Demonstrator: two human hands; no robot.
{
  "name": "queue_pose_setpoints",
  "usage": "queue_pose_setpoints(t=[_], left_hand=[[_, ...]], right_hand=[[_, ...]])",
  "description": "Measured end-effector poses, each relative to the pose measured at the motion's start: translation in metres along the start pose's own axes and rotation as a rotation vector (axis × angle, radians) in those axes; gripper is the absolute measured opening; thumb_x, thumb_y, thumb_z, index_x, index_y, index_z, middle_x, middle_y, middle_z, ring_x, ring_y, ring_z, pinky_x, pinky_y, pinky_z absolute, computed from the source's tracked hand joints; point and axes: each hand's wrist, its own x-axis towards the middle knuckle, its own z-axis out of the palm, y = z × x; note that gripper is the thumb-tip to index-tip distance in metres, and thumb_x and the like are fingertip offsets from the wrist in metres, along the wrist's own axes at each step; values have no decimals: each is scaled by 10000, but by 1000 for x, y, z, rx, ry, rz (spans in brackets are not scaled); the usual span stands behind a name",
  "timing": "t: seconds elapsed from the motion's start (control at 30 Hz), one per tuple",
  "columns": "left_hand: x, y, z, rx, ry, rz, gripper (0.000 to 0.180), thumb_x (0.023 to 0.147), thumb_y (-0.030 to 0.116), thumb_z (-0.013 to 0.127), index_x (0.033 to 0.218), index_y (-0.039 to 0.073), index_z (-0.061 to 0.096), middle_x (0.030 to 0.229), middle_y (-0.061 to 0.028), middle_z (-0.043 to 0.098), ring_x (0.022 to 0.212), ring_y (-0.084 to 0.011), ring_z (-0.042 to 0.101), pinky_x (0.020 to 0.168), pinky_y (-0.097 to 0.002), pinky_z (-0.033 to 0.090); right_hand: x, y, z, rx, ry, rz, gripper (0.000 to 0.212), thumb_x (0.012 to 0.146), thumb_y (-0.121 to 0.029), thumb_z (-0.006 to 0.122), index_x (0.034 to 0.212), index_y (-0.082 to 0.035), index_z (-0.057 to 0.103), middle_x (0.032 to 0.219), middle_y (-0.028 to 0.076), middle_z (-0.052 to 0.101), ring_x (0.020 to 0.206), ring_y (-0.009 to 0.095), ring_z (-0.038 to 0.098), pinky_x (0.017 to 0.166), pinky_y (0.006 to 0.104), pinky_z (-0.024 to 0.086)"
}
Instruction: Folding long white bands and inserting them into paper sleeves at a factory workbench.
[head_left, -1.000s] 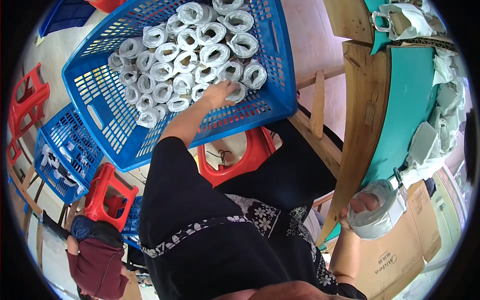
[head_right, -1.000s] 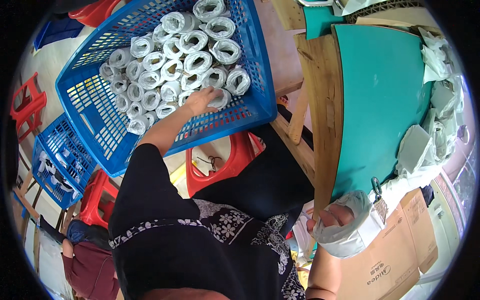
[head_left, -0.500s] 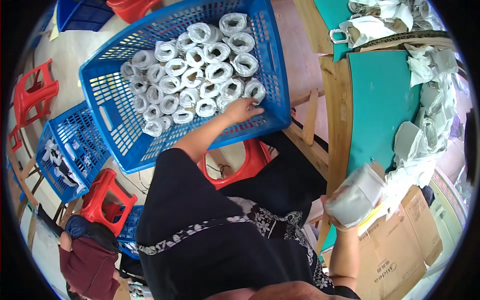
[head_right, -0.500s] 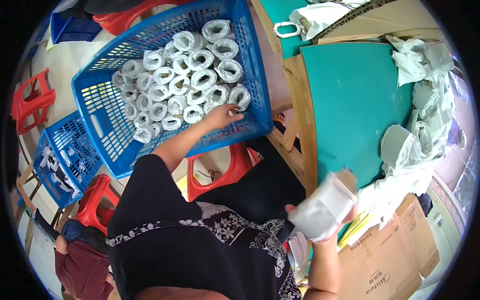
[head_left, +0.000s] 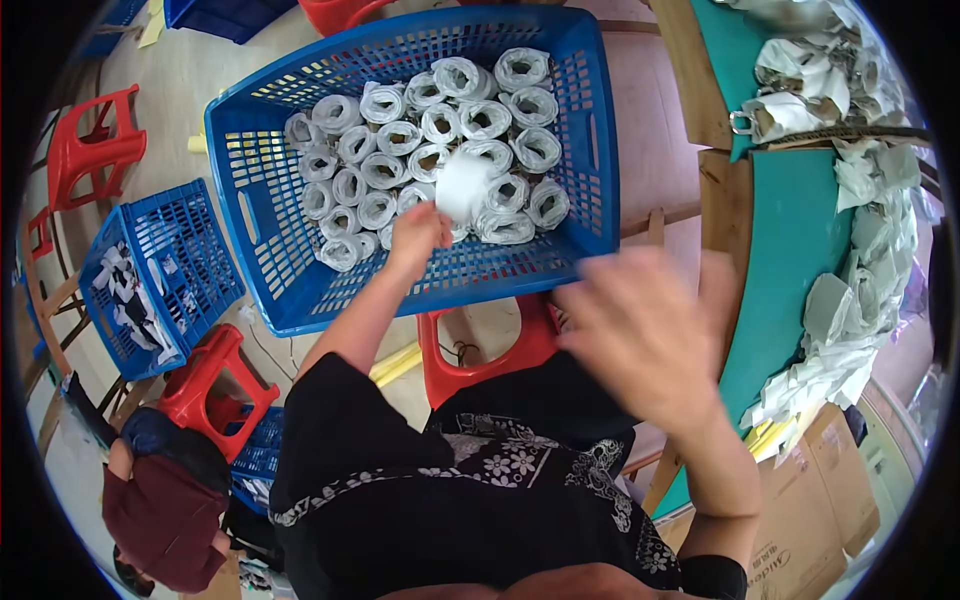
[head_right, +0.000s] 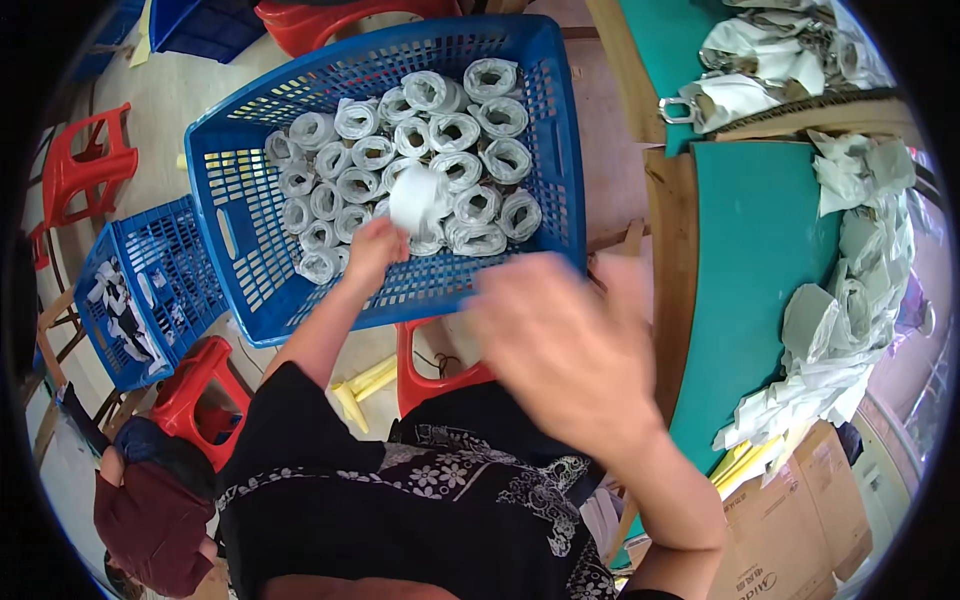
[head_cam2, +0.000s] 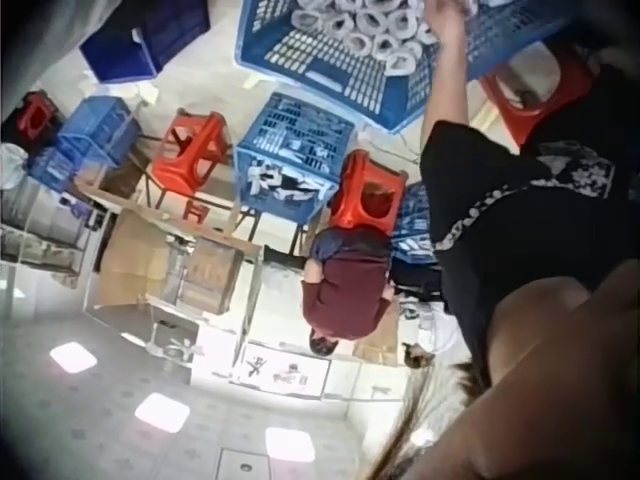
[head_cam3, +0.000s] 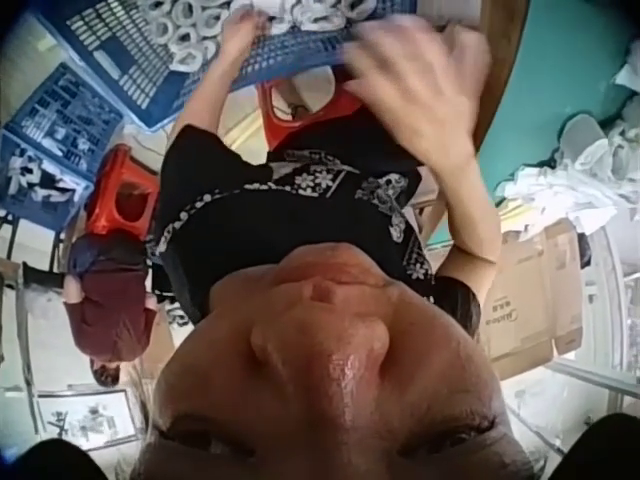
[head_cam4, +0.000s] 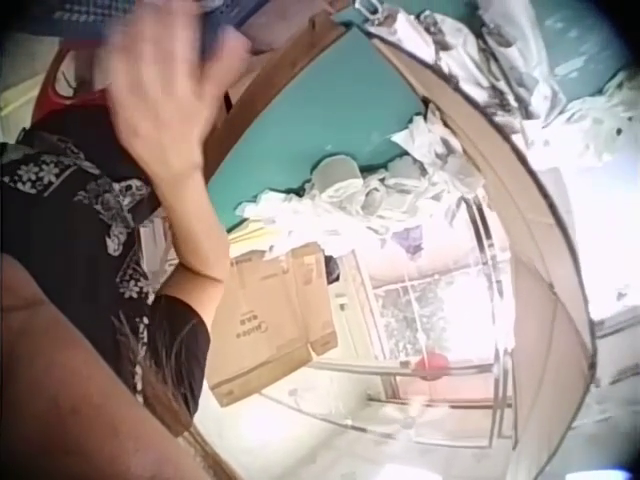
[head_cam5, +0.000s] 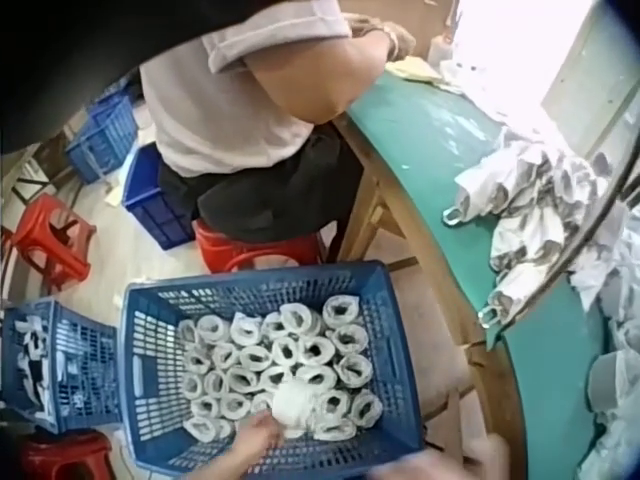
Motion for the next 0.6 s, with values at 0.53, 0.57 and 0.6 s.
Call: queue_pose_setpoints(t=[0.53,0.57,0.6], left_hand=[[208,-35,-7,597,763,389,470,772,373,637,1015,-5,499,1017,-191,541,951,-360,526,829,-419,417],[203,-31,2,589,651,305,535,754,408,659,1045,-10,495,1054,-200,525,972,-361,518,848,-418,411],[206,-49,9,548,640,310,678,704,457,702,1129,-17,468,1123,-234,467,1027,-368,479,902,-415,390]], right_hand=[[-65,79,1,-40,134,530,588,842,-256,569,1345,-50,343,1419,209,260,1308,359,266,1067,454,198],[-64,79,1,-31,157,533,590,844,-258,570,1346,-50,342,1420,209,259,1308,359,265,1067,454,197],[-62,79,1,-30,154,533,587,846,-259,568,1345,-48,342,1421,205,260,1310,356,263,1067,455,197]])
